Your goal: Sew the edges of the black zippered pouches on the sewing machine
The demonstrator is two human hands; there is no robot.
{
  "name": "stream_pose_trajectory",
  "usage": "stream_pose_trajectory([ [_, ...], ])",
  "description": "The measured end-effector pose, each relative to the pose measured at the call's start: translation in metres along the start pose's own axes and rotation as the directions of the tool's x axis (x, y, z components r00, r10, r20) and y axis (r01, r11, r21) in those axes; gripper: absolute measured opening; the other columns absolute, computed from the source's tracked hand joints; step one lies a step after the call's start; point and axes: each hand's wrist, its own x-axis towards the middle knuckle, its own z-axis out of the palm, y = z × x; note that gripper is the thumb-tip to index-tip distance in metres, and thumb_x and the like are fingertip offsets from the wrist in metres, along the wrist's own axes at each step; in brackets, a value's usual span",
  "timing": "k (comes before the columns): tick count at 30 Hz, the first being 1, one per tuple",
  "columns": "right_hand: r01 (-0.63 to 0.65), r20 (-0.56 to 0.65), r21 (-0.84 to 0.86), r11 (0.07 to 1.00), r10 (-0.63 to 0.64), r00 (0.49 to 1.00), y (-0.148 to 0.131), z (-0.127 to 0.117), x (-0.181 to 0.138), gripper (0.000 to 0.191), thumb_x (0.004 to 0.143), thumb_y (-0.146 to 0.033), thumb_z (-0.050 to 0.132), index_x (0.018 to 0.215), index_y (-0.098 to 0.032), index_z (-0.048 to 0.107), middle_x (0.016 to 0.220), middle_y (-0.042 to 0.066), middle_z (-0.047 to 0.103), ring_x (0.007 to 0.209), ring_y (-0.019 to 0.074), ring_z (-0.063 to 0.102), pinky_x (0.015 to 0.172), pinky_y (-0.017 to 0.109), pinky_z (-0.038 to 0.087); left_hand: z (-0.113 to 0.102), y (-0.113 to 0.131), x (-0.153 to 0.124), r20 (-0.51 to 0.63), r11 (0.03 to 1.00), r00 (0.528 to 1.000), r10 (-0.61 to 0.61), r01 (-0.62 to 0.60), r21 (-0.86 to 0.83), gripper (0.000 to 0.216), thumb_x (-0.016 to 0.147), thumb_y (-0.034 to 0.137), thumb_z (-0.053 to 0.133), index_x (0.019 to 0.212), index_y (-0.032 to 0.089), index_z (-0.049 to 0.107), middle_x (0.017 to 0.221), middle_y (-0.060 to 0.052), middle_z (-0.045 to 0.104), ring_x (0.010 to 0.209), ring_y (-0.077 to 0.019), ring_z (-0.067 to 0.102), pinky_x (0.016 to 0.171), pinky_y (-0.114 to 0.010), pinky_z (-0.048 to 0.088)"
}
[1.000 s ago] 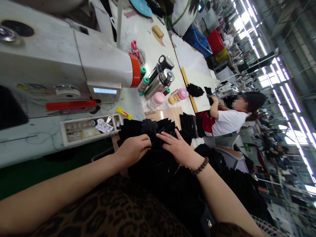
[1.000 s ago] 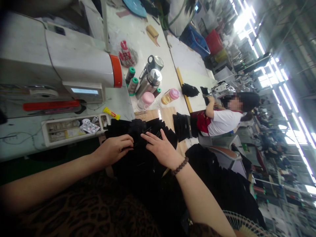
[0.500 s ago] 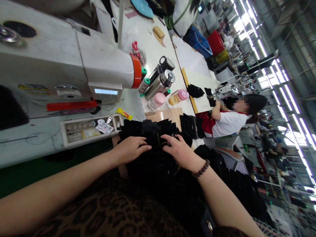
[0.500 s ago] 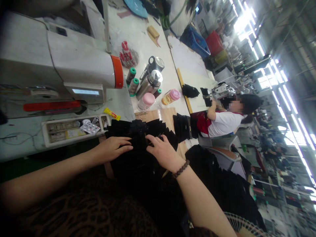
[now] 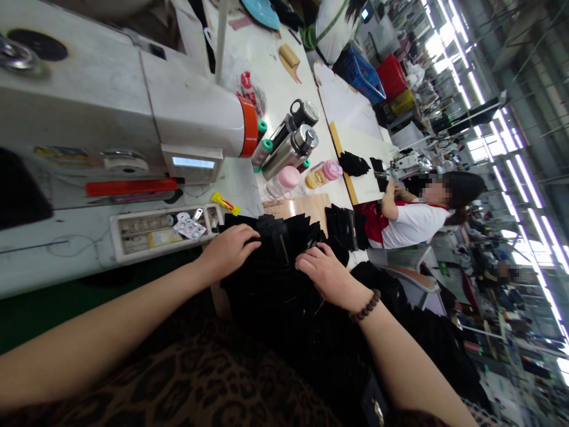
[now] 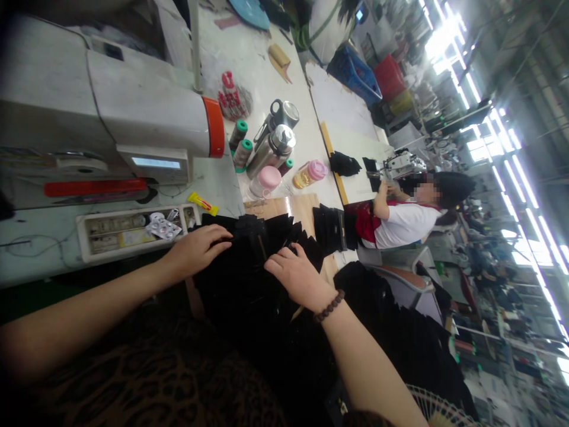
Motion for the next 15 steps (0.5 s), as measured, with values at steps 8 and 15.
stream_pose_trajectory([
  [8, 0.002, 0.016, -0.013, 1.000, -0.001, 1.000, -0.002, -0.001, 0.005, 0.042, 0.078, -0.002, 0.041, 0.114, -0.022, 0.050, 0.107, 0.004, 0.057, 0.103, 0.0198, 0.044, 0.100, 0.048, 0.021, 0.012, -0.012, -0.003, 0.020, 0.992, 0.996, 0.085, -0.086, 0.096, 0.015, 0.078, 0.015, 0.053, 0.086, 0.015, 0.066, 0.097, -0.008, 0.058, 0.090, -0.0209, 0.054, 0.080, -0.033, 0.044],
  [15, 0.081, -0.037, -0.037, 0.996, -0.082, 0.996, -0.003, -0.003, 0.007, 0.027, 0.082, -0.004, 0.038, 0.097, -0.019, 0.054, 0.136, 0.005, 0.038, 0.131, 0.0213, 0.018, 0.106, 0.053, 0.007, 0.005, 0.028, -0.011, 0.178, 0.895, 0.939, 0.295, -0.207, -0.394, 0.021, 0.084, 0.019, 0.045, 0.091, 0.014, 0.065, 0.088, -0.004, 0.067, 0.082, -0.0145, 0.061, 0.075, -0.022, 0.044],
])
